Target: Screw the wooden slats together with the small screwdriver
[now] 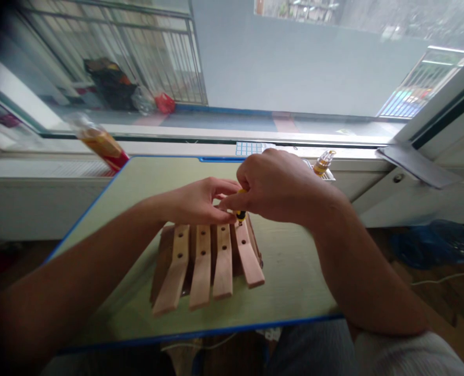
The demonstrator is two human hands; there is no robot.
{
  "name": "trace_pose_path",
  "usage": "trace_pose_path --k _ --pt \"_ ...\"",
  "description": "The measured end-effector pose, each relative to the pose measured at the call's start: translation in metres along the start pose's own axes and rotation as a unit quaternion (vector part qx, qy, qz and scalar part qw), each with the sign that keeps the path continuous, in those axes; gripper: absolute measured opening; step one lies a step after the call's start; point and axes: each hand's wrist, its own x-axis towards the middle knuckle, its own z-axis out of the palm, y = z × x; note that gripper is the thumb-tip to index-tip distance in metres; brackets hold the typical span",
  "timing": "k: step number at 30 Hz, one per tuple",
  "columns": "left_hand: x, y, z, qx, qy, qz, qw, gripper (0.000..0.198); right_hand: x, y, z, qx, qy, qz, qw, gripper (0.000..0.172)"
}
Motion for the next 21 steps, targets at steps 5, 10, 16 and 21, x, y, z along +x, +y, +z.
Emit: trace_pose_path --k 5,10,16,21 --pt "0.0 -0.002 0.001 -0.007 -0.001 0.0 1.0 0.032 -0.002 -0.002 -0.001 -0.018 -0.01 -0.011 1.0 0.047" --pt "0.0 -0.004 0.004 -0.014 0.011 -0.014 1.0 0.033 -0.005 -0.001 -0.005 -0.005 -0.015 -0.01 1.0 0.043" --pt "-0.002 -0.004 0.004 -0.018 0.013 -0.01 1.0 0.039 -0.008 0.002 -0.004 0.051 -0.011 -0.039 0.998 0.031" --pt "-0.004 0.003 -0.001 -0.009 0.007 -0.005 1.0 0.042 -0.015 0.004 0.0 0.105 -0.024 -0.111 0.988 0.021"
